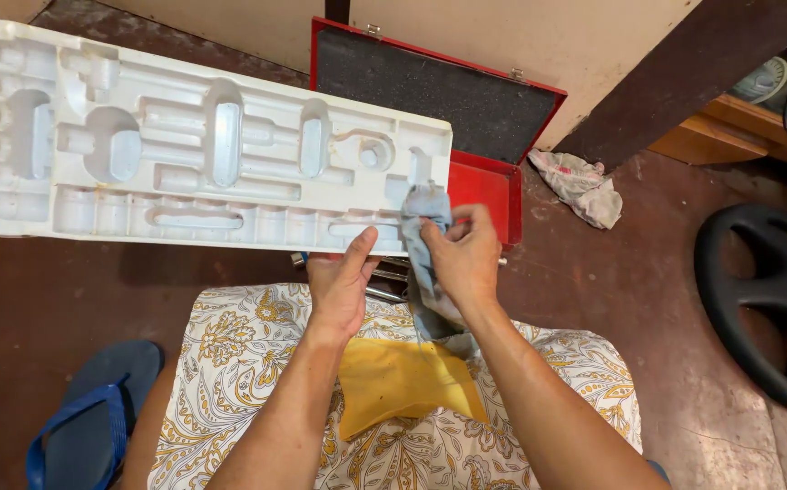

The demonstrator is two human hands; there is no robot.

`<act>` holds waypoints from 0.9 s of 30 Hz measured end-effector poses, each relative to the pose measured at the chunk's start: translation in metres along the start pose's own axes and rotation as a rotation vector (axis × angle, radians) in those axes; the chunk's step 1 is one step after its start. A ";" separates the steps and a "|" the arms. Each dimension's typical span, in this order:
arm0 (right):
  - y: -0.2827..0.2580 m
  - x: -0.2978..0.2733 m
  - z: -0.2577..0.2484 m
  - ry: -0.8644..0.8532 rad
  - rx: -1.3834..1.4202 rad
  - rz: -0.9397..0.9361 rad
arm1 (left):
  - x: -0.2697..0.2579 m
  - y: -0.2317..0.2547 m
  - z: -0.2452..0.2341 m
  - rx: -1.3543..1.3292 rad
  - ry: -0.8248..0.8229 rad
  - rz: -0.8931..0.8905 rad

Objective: The person wipes the inside of a white plastic toolbox insert with a cloth, cleaning the molded compartments. The person then removes the foam lining from the red toolbox and wipes it as well.

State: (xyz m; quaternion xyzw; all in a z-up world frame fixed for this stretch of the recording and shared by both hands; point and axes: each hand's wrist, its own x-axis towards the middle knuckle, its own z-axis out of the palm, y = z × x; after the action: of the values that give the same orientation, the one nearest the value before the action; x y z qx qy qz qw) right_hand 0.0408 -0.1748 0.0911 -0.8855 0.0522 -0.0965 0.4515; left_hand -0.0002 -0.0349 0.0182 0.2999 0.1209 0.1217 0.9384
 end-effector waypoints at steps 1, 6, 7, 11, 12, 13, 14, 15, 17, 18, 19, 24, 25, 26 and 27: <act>-0.002 0.001 0.000 -0.039 -0.011 0.029 | 0.000 -0.001 0.000 0.015 0.000 -0.005; -0.017 0.003 -0.006 -0.159 -0.115 0.074 | 0.002 -0.002 -0.007 0.122 0.061 -0.030; -0.019 0.003 -0.007 -0.182 -0.121 0.070 | 0.003 -0.003 -0.008 0.111 0.061 -0.031; -0.024 0.004 -0.009 -0.191 -0.151 -0.043 | 0.005 -0.005 -0.008 0.107 0.043 -0.019; -0.024 0.004 -0.008 -0.196 -0.141 -0.025 | 0.005 -0.005 -0.009 0.118 0.036 -0.013; -0.023 0.004 -0.007 -0.202 -0.131 -0.008 | 0.005 -0.005 -0.009 0.132 0.050 -0.019; -0.021 0.004 -0.005 -0.201 -0.142 -0.010 | 0.005 -0.006 -0.009 0.146 0.062 -0.025; -0.019 0.005 -0.004 -0.201 -0.153 -0.012 | 0.005 -0.007 -0.008 0.161 0.075 -0.032; -0.014 0.006 -0.003 -0.221 -0.170 0.008 | 0.003 -0.010 -0.006 0.150 0.065 -0.006; -0.012 0.007 -0.002 -0.240 -0.176 0.027 | 0.002 -0.011 -0.005 0.144 0.060 0.008; -0.011 0.006 -0.001 -0.260 -0.181 0.047 | 0.001 -0.013 -0.005 0.173 0.048 0.040; -0.009 0.004 -0.001 -0.213 -0.127 -0.004 | 0.001 -0.015 -0.005 0.270 0.021 0.135; -0.010 0.004 -0.003 -0.204 -0.078 -0.004 | 0.001 -0.013 -0.006 0.271 0.033 0.123; -0.010 0.005 -0.004 -0.225 -0.110 0.044 | 0.002 -0.012 -0.006 0.271 0.042 0.110; -0.009 0.007 -0.004 -0.246 -0.141 0.092 | 0.004 -0.011 -0.006 0.270 0.050 0.098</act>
State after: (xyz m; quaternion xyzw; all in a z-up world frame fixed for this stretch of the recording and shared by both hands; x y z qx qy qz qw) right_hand 0.0468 -0.1738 0.1018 -0.9169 0.0437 0.0376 0.3949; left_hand 0.0032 -0.0389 0.0064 0.4259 0.1449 0.1576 0.8790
